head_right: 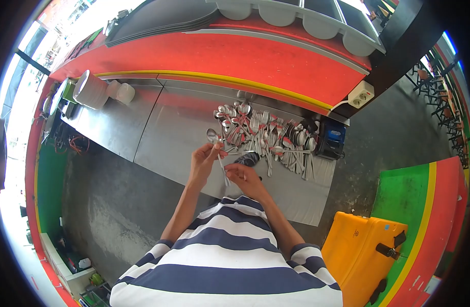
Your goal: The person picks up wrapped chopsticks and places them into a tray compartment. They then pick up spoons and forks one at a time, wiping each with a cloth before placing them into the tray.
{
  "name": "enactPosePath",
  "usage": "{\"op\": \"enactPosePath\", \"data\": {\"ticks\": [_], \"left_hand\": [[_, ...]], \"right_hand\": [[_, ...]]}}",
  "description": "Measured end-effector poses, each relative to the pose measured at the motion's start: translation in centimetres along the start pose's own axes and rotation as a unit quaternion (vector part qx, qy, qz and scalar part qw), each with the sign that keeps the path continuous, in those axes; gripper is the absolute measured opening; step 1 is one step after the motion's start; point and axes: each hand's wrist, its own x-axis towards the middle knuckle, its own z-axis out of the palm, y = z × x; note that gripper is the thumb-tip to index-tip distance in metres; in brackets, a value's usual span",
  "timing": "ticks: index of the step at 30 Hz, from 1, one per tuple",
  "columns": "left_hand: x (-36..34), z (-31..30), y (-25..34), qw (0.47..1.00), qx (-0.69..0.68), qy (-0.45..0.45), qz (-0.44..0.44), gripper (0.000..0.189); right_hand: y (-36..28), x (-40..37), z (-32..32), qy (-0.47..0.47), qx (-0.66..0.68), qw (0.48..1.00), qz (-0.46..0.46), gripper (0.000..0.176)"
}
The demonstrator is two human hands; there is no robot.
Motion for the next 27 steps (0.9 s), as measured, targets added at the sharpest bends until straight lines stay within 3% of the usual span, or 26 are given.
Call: {"op": "enactPosePath", "data": {"ticks": [6,10,13,19,23,27], "left_hand": [[2.1,1.9,2.0,0.999,0.022,-0.045,0.016,0.031],[4.0,4.7,6.5,0.998,0.022,-0.053,0.027,0.031],[6.5,7.5,11.1,0.991,0.026,-0.093,0.093,0.032],[13.8,14.0,21.8,0.943,-0.009,-0.168,0.287,0.03],[17.6,17.7,29.7,0.927,0.007,-0.157,0.341,0.019],[24.1,20.1,33.4,0.903,0.007,-0.156,0.4,0.014]], "right_hand": [[-2.5,1.9,-1.0,0.03,-0.017,0.999,-0.035,0.016],[-5.6,3.7,-3.0,0.091,-0.043,0.986,-0.131,0.019],[-9.7,5.8,-5.1,0.145,-0.091,0.968,-0.181,0.019],[-24.4,9.9,-9.8,0.213,-0.256,0.868,-0.368,0.018],[-32.6,14.2,-13.0,0.251,-0.298,0.818,-0.423,0.018],[-37.6,20.3,-17.2,0.275,-0.304,0.769,-0.49,0.015]]}}
